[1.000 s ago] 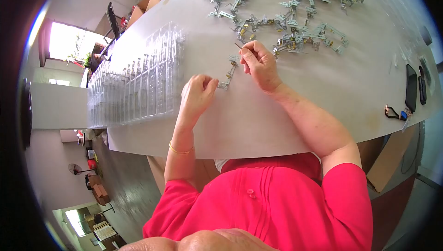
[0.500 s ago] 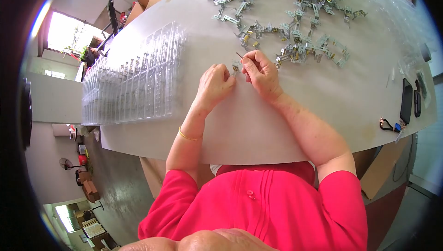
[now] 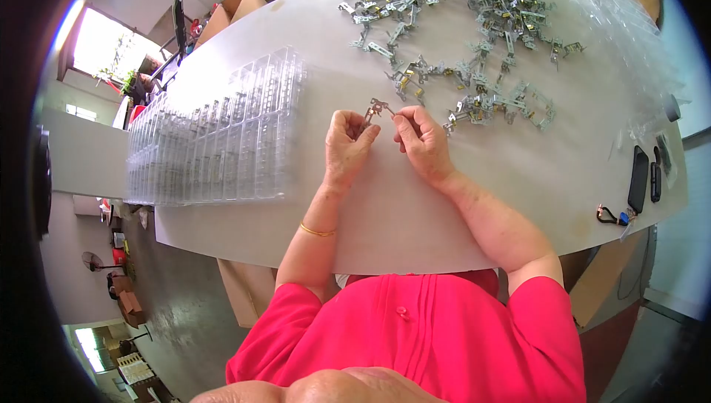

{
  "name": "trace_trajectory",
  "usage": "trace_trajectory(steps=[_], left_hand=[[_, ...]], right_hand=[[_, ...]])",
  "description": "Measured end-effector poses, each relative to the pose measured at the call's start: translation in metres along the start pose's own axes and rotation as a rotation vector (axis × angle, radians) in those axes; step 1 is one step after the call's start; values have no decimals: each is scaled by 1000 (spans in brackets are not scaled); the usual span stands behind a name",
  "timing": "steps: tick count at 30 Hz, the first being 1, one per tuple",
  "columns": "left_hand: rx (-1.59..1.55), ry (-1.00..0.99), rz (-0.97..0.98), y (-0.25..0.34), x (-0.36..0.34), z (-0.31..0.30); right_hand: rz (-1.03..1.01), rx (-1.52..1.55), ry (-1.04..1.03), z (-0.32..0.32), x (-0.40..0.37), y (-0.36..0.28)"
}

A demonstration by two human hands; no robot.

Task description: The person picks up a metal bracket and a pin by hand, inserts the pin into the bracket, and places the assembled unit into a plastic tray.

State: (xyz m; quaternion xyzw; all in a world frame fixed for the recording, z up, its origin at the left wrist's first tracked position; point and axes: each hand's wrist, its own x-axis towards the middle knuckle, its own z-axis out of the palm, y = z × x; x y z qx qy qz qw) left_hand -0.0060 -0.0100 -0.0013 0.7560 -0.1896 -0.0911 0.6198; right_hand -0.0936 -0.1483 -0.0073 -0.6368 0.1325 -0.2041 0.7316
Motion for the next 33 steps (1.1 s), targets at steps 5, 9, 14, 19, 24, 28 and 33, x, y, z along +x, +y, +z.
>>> trace_trajectory(steps=[5, 9, 14, 19, 24, 28, 33], left_hand=[[-66, 61, 42, -7, 3, -1], [-18, 119, 87, -14, 7, -3], [47, 124, 40, -7, 9, -7], [59, 170, 124, -12, 12, -3], [164, 210, 179, -11, 11, -1], [215, 225, 167, -8, 10, -1], [305, 256, 294, -8, 11, -2]], right_hand=[[48, -56, -22, 5, 7, -7], [80, 11, -53, 13, 17, -8], [62, -76, -68, 23, 26, -1], [55, -78, -70, 26, 30, 1], [82, -90, -58, 23, 29, 1], [70, -56, -93, 21, 30, 2], [9, -108, -99, 21, 29, 4]])
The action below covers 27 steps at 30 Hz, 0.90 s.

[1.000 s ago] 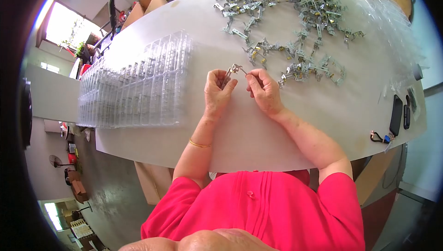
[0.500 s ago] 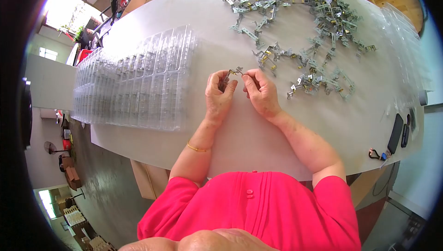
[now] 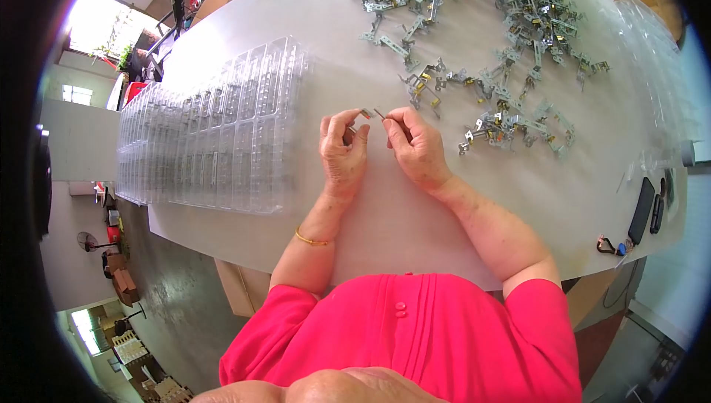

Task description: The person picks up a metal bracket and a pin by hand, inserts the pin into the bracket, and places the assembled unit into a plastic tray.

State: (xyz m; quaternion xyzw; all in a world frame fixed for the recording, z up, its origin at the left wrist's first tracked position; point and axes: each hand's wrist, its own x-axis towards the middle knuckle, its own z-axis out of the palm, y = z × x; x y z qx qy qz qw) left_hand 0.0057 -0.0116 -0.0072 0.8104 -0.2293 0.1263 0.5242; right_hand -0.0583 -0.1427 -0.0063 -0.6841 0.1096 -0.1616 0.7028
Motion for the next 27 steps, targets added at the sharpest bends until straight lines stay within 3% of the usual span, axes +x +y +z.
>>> trace_trajectory(steps=[12, 14, 18, 19, 22, 25, 27], left_hand=[[129, -59, 191, -1, -4, 2], [160, -52, 242, 0, -3, 0], [200, -135, 356, 4, -3, -2], [197, -136, 357, 5, -4, -2], [18, -169, 195, 3, -6, 2], [-402, -98, -334, -6, 0, 0], [-481, -89, -369, -7, 3, -3]], right_hand=[[69, 76, -16, 0, 2, 1], [-254, -199, 92, 1, 4, 12], [-318, -304, 181, -7, 8, 6], [-322, -198, 224, -8, 11, 9], [-283, -42, 244, -12, 9, 12], [-217, -11, 186, -7, 3, 7], [-199, -35, 152, -3, 1, 4]])
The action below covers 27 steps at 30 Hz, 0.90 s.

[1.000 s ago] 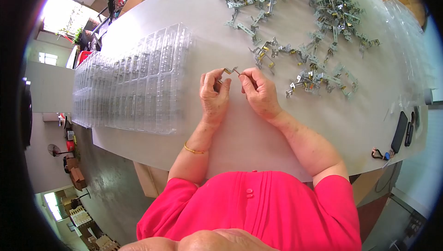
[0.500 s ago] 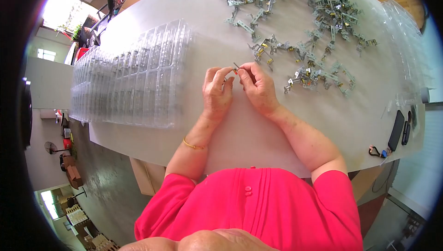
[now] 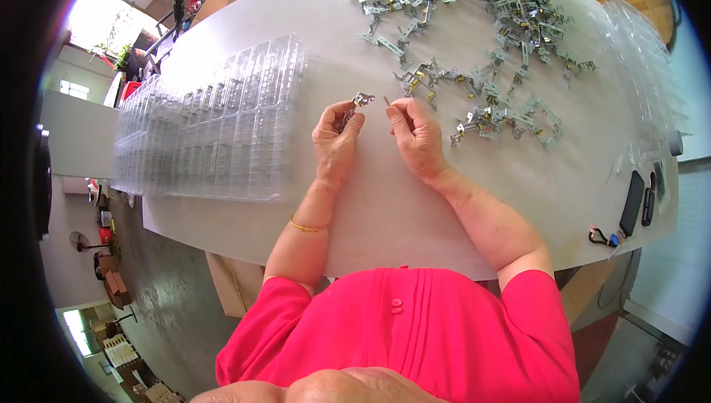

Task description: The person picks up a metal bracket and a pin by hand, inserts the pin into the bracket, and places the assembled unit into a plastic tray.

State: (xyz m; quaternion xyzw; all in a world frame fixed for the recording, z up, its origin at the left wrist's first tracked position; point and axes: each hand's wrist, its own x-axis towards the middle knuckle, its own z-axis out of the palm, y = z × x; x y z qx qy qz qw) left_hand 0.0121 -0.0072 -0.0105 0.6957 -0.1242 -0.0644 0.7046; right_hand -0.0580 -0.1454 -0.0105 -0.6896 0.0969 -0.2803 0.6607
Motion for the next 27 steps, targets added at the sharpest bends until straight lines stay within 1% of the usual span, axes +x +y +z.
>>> trace_trajectory(steps=[1, 5, 8, 10, 14, 17, 19, 20, 22, 24, 26, 27], left_hand=[[-82, 1, -35, 1, 1, -1], [-84, -21, -24, 0, 1, -2], [-54, -16, -9, -4, 2, -1], [20, -29, 24, -8, 3, -2], [2, -25, 37, -10, 3, -2], [92, -15, 90, -9, 2, -2], [203, 24, 191, -5, 1, -1], [201, 23, 194, -3, 0, -1], [313, -24, 307, 2, -3, 0], [305, -24, 304, 5, -5, 3], [297, -24, 300, 4, -6, 5], [293, -9, 309, 2, -4, 4]], right_hand=[[12, -29, -29, 1, -1, 0], [51, -59, -77, 1, -1, -3], [44, -55, -90, -1, 0, 1], [48, -58, -85, -1, 1, 2], [63, -114, -87, -2, 1, 1], [83, -112, -90, -2, 1, -1], [58, -124, -92, -2, 2, -1], [37, -135, -97, -2, 2, 0], [58, -129, -114, -4, 3, 0], [82, -123, -130, -5, 4, -2], [203, -44, -159, -6, 4, -8], [203, -45, -158, -7, 4, -8]])
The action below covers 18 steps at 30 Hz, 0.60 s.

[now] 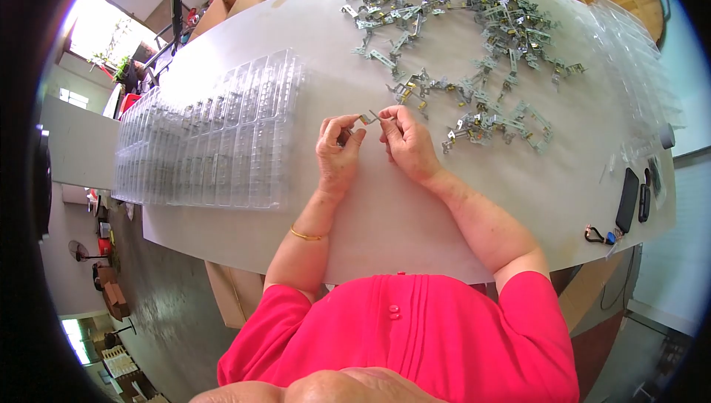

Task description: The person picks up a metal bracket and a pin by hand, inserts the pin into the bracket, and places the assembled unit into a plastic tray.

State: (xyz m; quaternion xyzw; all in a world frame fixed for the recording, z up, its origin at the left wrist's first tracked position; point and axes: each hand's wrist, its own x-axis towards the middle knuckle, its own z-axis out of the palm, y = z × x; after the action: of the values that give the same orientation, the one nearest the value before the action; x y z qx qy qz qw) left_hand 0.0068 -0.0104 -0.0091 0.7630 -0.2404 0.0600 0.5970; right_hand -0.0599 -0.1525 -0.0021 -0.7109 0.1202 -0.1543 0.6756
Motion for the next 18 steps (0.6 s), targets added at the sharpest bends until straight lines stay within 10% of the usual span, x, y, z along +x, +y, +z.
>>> trace_trajectory(steps=[18], left_hand=[[15, -78, 85, 2, -2, -3]], right_hand=[[115, 343, -141, -9, 8, 6]])
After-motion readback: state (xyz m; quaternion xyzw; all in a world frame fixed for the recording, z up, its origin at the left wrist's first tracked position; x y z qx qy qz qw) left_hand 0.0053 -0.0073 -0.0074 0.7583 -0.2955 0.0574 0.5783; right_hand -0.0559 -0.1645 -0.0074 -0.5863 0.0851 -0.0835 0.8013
